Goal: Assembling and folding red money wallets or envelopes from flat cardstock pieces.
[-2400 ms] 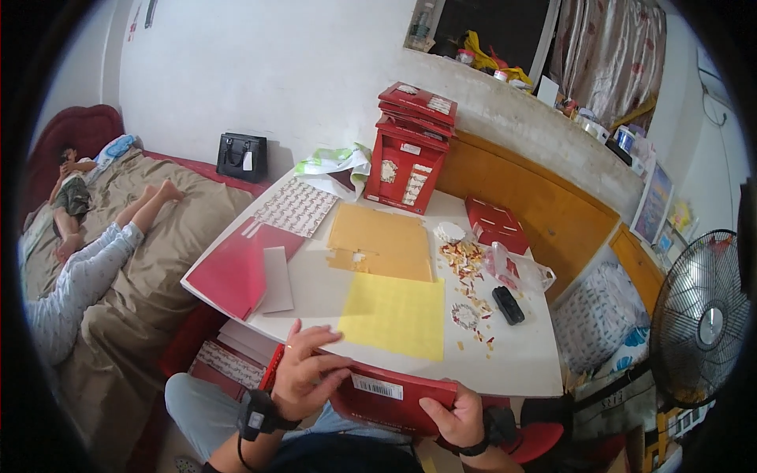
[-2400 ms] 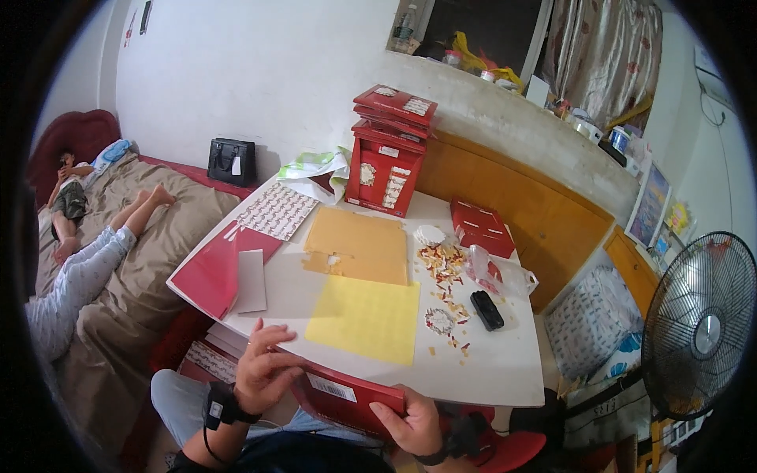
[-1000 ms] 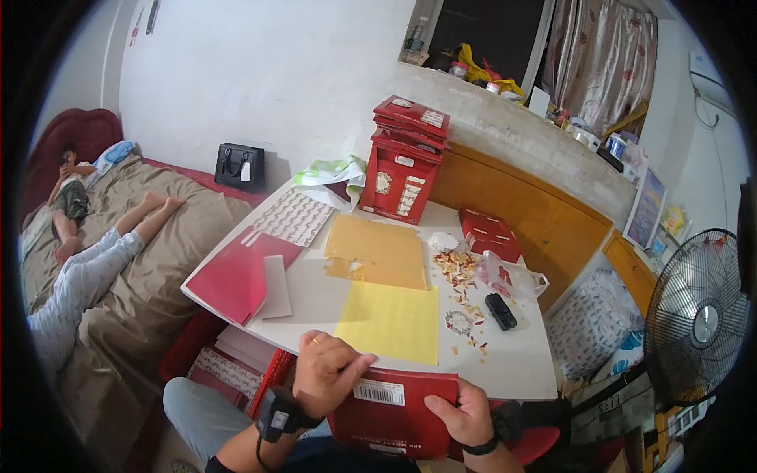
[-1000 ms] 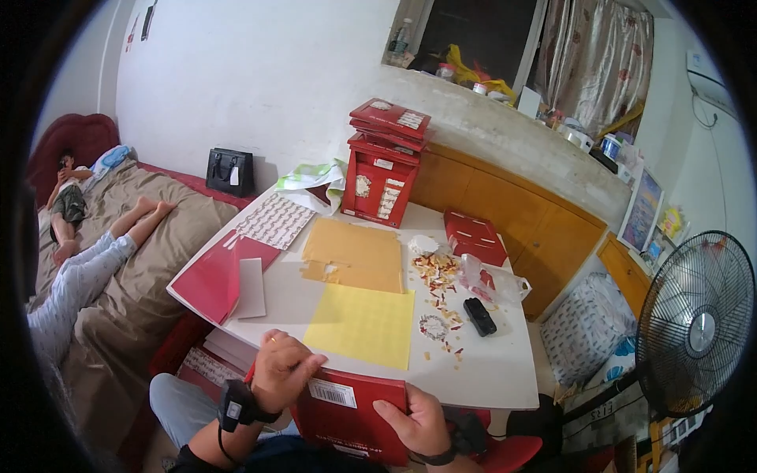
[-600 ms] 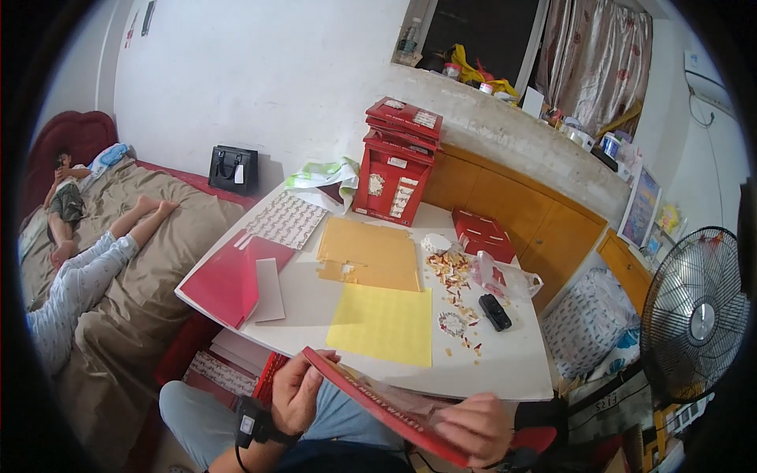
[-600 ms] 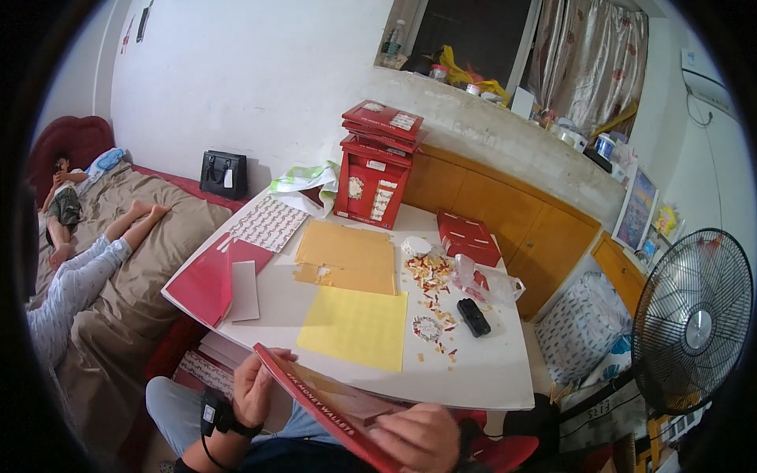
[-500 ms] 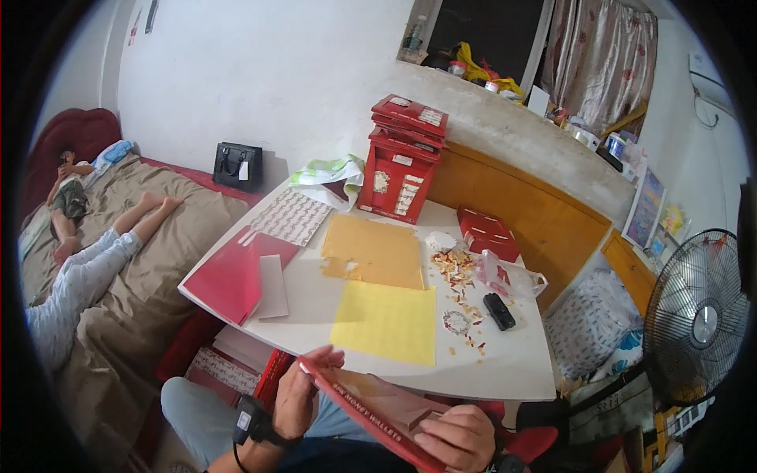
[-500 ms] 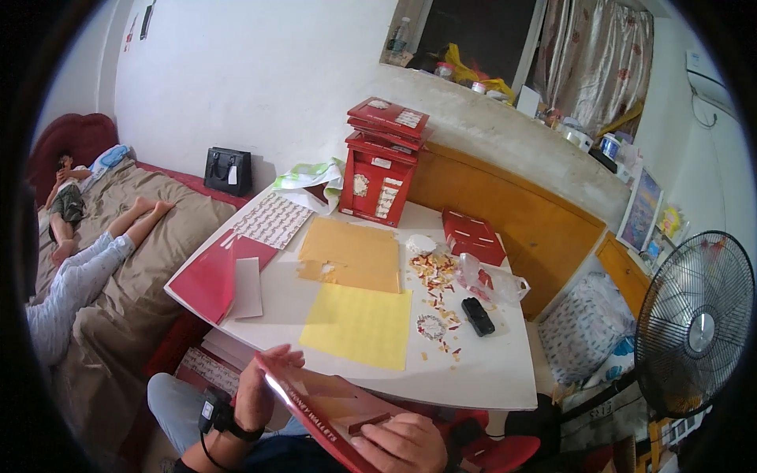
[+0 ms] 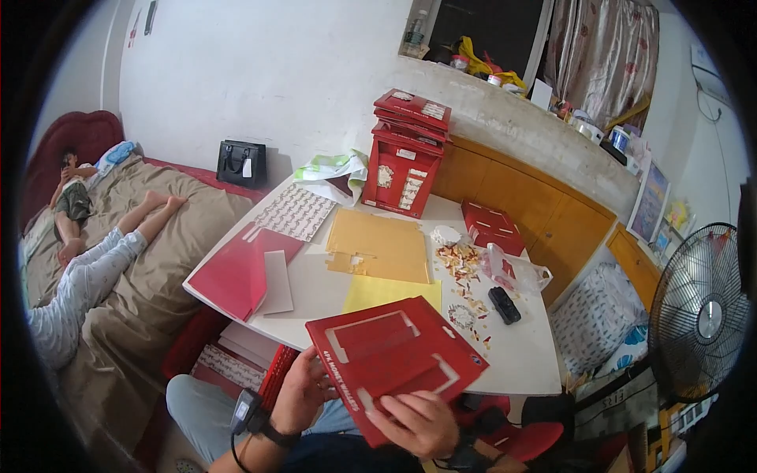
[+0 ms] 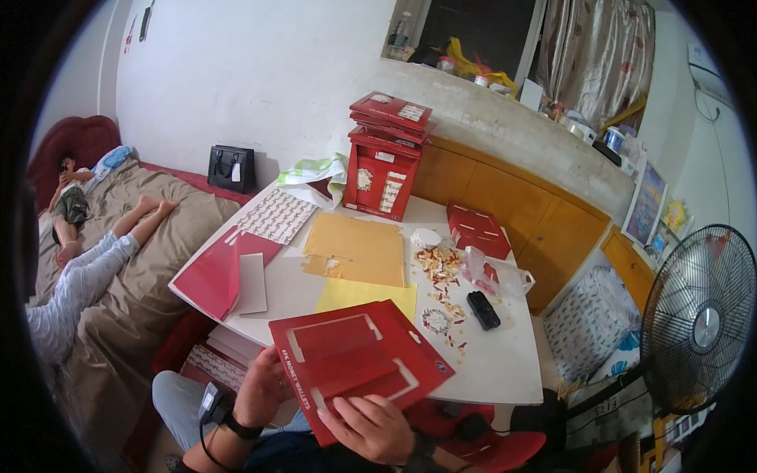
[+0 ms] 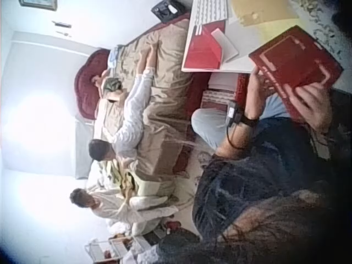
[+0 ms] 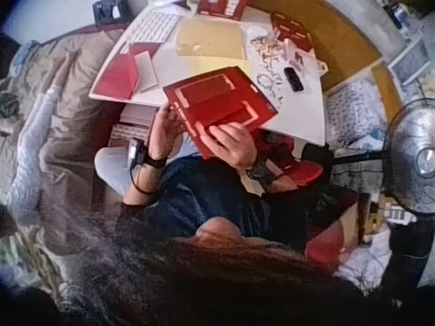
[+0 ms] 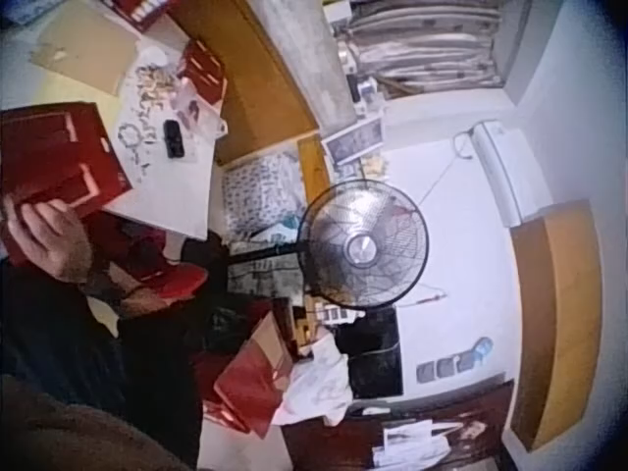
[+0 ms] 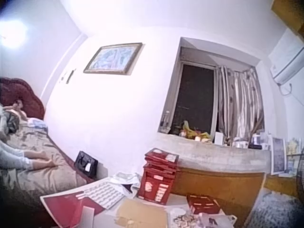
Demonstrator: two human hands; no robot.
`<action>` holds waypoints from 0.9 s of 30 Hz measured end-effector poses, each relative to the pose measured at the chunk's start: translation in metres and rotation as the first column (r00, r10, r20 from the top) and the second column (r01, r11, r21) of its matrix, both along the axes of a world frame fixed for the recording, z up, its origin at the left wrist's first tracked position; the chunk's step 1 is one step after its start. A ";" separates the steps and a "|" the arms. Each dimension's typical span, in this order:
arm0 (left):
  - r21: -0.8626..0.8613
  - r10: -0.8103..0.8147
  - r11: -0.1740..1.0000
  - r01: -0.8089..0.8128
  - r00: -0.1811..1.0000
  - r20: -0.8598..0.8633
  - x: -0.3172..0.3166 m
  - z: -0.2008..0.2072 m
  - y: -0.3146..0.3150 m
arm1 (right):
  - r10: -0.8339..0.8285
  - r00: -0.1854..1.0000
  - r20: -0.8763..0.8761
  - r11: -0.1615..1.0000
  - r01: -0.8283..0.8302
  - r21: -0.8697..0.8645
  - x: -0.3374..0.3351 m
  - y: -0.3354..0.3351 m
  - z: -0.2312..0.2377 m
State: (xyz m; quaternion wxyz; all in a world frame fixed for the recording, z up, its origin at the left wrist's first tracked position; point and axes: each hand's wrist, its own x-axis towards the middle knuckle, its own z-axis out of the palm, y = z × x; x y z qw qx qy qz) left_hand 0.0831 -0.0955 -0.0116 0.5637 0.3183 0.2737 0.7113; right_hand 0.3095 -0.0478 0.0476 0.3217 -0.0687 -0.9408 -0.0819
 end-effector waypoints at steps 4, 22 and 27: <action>-0.194 0.008 0.981 -0.020 0.998 -0.063 0.005 -0.013 0.014 | 0.047 0.996 0.078 0.968 -0.026 -0.248 -0.011 0.009 -0.043; 0.316 0.346 0.938 0.145 -0.314 -0.884 -0.025 0.001 0.093 | -0.509 0.833 0.216 0.064 0.287 -0.956 0.025 0.175 -0.059; 0.292 0.319 0.947 0.131 -0.334 -0.887 -0.022 -0.021 0.102 | -0.377 0.906 0.190 -0.355 0.048 -0.934 0.008 0.171 -0.037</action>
